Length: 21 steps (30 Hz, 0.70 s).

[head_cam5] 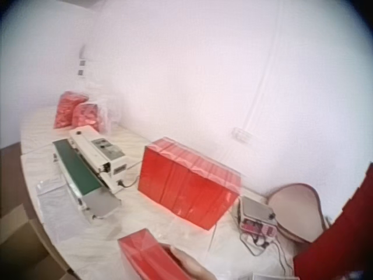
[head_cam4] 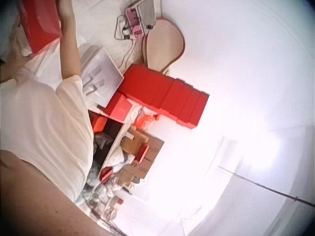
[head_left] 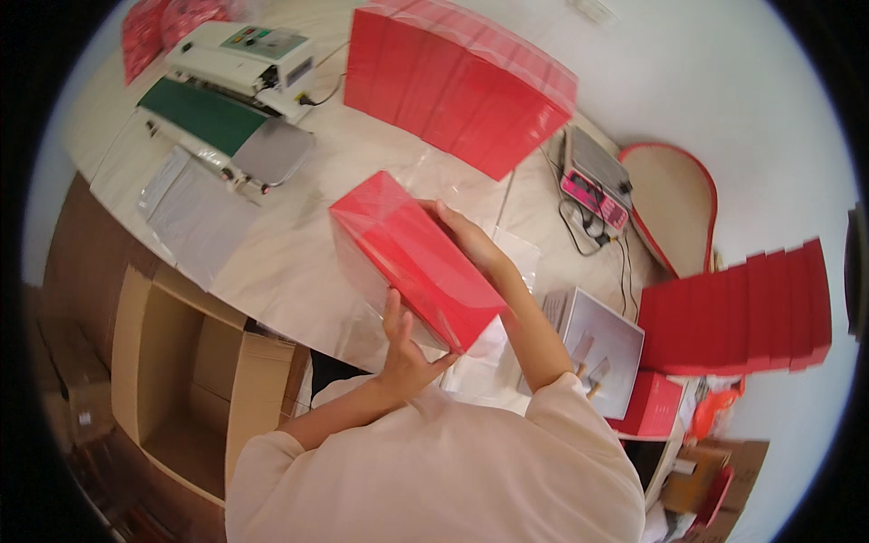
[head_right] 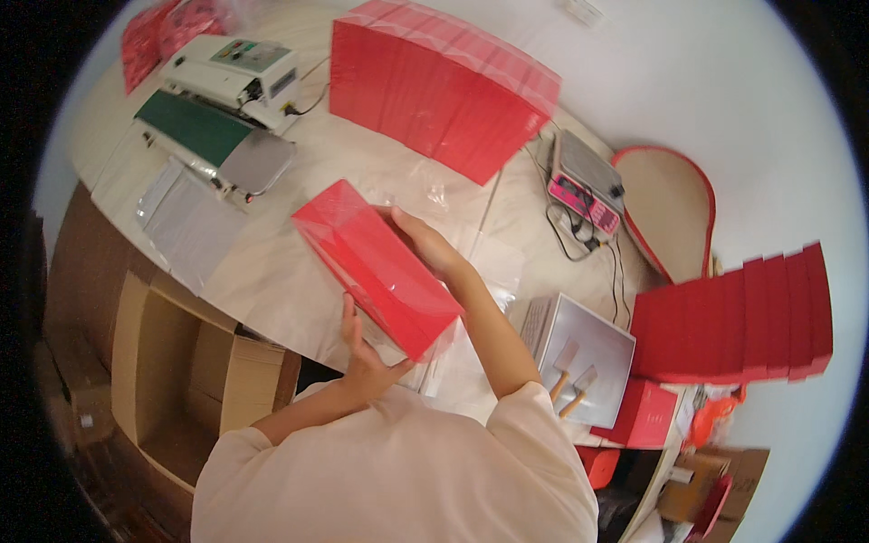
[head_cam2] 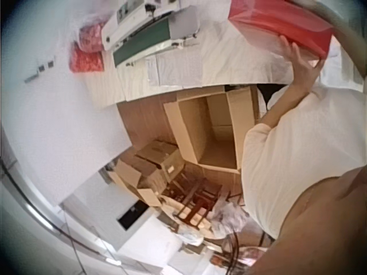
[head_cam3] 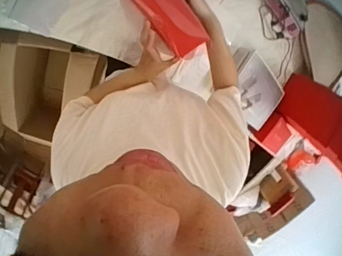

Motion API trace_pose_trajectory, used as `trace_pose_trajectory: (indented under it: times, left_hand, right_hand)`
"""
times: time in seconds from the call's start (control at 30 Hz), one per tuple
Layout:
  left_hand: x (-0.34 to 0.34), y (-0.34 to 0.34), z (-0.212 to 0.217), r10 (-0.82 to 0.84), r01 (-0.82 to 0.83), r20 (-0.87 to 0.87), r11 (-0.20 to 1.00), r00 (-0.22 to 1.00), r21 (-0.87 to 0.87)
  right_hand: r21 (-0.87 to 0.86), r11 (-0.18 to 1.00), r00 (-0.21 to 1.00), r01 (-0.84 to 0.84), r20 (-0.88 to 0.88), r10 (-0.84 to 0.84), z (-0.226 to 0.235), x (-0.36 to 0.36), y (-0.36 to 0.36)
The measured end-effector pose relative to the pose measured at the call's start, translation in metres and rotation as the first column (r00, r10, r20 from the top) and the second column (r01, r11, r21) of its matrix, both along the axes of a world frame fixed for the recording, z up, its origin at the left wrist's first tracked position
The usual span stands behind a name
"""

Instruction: The person places red rectangular boxes into clear plastic sleeves on a workbench. They use a flat metal tool to smooth the plastic and press the edges of the sleeves closed. The person handles the boxes and sleeves repeatedly, stacking the wrapped items on the table.

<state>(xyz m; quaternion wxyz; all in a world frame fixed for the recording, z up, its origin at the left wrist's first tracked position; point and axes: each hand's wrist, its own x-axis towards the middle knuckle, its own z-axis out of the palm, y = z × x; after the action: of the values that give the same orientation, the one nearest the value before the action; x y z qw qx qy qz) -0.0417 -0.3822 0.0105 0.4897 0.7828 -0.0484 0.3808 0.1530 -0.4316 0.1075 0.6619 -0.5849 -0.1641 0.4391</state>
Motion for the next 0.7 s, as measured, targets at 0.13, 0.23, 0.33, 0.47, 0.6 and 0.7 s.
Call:
trace_pose_trajectory:
  times: [0.13,0.23,0.33,0.47,0.6,0.7]
  left_hand:
    - [0.004,0.026,0.042,0.006,-0.029,0.153,0.989,0.988,0.145]
    - [0.013,0.052,0.101,-0.018,0.013,0.016,0.964,1.000,0.265]
    - [0.020,0.071,0.143,-0.141,0.187,-0.159,0.925,0.977,0.330]
    - [0.026,0.067,0.168,-0.197,0.338,-0.337,0.833,0.921,0.439]
    - [0.021,0.044,0.179,-0.263,0.479,-0.453,0.741,0.852,0.471]
    - [0.021,0.027,0.182,-0.215,0.489,-0.535,0.749,0.817,0.446]
  right_hand:
    - [-0.299,0.906,0.816,0.300,0.572,-0.081,-0.025,-0.008,-0.091]
    - [-0.285,0.472,0.332,0.834,0.943,-0.018,-0.057,-0.043,-0.190]
    - [-0.196,0.036,0.190,0.980,0.974,0.121,-0.083,-0.084,-0.285]
    - [-0.339,-0.428,0.468,0.837,0.849,0.243,-0.102,-0.129,-0.349]
    - [-0.370,-0.541,0.530,0.756,0.830,0.174,-0.123,-0.141,-0.364]
    - [-0.598,-0.542,0.716,0.591,0.698,0.011,-0.127,-0.135,-0.359]
